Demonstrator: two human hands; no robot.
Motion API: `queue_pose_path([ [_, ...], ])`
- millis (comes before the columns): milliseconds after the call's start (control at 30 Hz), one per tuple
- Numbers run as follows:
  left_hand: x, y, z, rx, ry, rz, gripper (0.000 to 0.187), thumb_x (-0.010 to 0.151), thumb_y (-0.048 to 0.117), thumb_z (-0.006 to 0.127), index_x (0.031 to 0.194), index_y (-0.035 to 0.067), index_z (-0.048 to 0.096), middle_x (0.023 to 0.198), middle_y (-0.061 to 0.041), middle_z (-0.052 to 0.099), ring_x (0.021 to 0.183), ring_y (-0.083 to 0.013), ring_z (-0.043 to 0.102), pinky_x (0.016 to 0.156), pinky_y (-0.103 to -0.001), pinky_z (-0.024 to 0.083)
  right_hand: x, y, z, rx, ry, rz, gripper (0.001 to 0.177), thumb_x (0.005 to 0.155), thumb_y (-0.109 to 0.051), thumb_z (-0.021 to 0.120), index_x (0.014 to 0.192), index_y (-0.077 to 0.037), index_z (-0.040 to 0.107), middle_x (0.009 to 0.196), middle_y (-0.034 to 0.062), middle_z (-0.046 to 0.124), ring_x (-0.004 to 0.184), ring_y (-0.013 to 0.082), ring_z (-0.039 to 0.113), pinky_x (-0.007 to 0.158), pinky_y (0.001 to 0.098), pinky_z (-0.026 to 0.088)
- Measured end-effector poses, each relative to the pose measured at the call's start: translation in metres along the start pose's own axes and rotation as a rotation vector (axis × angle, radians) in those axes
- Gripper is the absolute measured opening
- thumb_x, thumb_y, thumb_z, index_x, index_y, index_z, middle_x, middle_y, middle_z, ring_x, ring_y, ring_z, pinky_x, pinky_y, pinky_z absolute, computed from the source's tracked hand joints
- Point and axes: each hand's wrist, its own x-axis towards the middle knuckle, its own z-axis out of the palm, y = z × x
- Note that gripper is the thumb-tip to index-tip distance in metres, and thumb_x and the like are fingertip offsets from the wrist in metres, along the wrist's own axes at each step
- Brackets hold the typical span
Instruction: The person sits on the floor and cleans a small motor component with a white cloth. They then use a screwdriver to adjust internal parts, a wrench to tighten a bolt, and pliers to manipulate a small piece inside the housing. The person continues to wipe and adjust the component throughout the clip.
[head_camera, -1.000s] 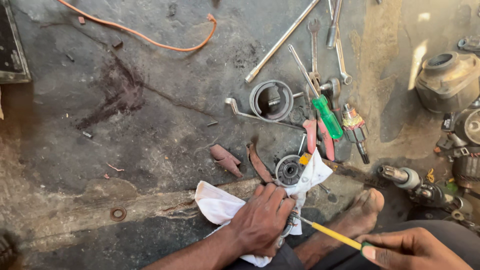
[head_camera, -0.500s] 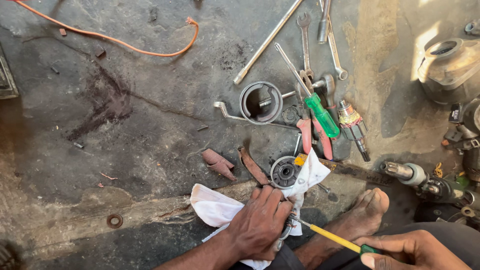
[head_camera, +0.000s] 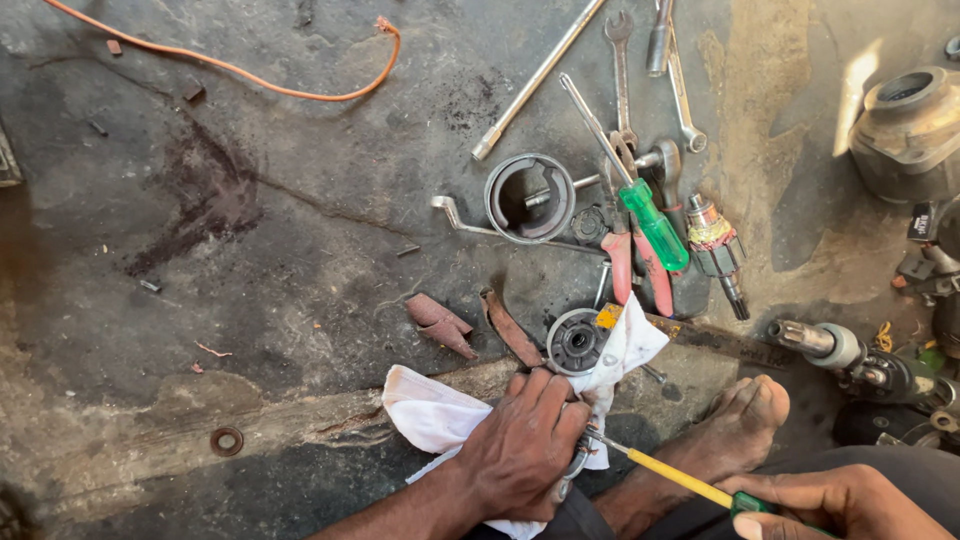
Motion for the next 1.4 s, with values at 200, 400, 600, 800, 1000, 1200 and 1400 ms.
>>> queue_pose_path([
  [200,-0.003,-0.001,0.003,0.016,0.013,0.005,0.053,0.058,0.015,0.076,0.104,-0.001,0.054,0.104,-0.02,0.05,0.1,-0.0381,0.052,0.084,-0.049,0.04,-0.011,-0.022,0.01,-0.07,0.016,0.004,0.042,0.085,-0.015,0.082,0.124,0.001,0.076,0.099,0.014,0.08,0.094,0.0113,0.069,0.087,0.0329,0.059],
  [400,-0.004,-0.002,0.007,0.048,0.059,0.023,0.049,0.066,0.013,0.074,0.109,-0.002,0.054,0.106,-0.02,0.05,0.101,-0.0373,0.051,0.085,-0.049,0.04,-0.021,-0.04,0.018,-0.116,-0.001,-0.003,0.044,0.083,-0.017,0.08,0.124,-0.003,0.076,0.095,0.0104,0.08,0.092,0.0089,0.071,0.085,0.0314,0.061],
  [600,-0.002,0.0,0.004,-0.001,0.018,0.014,0.058,0.057,0.013,0.074,0.109,-0.004,0.054,0.104,-0.023,0.049,0.098,-0.0398,0.051,0.081,-0.051,0.04,-0.032,-0.055,0.025,-0.194,0.045,0.032,0.043,0.086,-0.022,0.083,0.126,-0.006,0.079,0.096,0.0091,0.081,0.093,0.0093,0.07,0.087,0.0323,0.061],
  [800,-0.005,-0.002,0.01,-0.001,0.021,0.017,0.056,0.059,0.012,0.075,0.109,-0.004,0.054,0.104,-0.023,0.049,0.098,-0.0397,0.051,0.081,-0.051,0.039,-0.04,-0.059,0.029,-0.333,0.022,-0.128,0.045,0.085,-0.025,0.082,0.127,-0.009,0.08,0.1,0.0026,0.081,0.102,0.0061,0.071,0.092,0.0289,0.058],
  [1000,-0.008,-0.004,0.021,0.092,0.096,0.036,0.05,0.074,0.013,0.078,0.118,0.002,0.055,0.111,-0.017,0.049,0.105,-0.035,0.051,0.088,-0.048,0.04,-0.037,-0.049,0.018,-0.632,0.122,-0.293,0.053,0.08,-0.039,0.084,0.127,-0.016,0.08,0.105,-0.0024,0.084,0.103,0.0088,0.076,0.09,0.0266,0.058],
  [1200,-0.008,-0.003,0.013,0.006,0.006,0.002,0.063,0.055,0.012,0.079,0.112,0.002,0.055,0.105,-0.02,0.05,0.1,-0.0392,0.051,0.083,-0.05,0.038,-0.043,-0.061,0.021,-0.71,0.114,-0.316,0.051,0.082,-0.045,0.083,0.126,-0.022,0.077,0.099,-0.0024,0.084,0.094,0.0105,0.08,0.082,0.0271,0.062],
  [1400,-0.001,0.006,0.003,0.019,-0.064,-0.034,0.106,0.046,0.013,0.081,0.143,-0.003,0.041,0.104,-0.019,0.048,0.099,-0.0395,0.05,0.085,-0.049,0.039,-0.073,-0.099,0.043,-0.777,0.209,-0.359,0.045,0.08,-0.041,0.081,0.122,-0.024,0.079,0.093,0.0029,0.086,0.087,0.0198,0.081,0.075,0.0298,0.062],
])
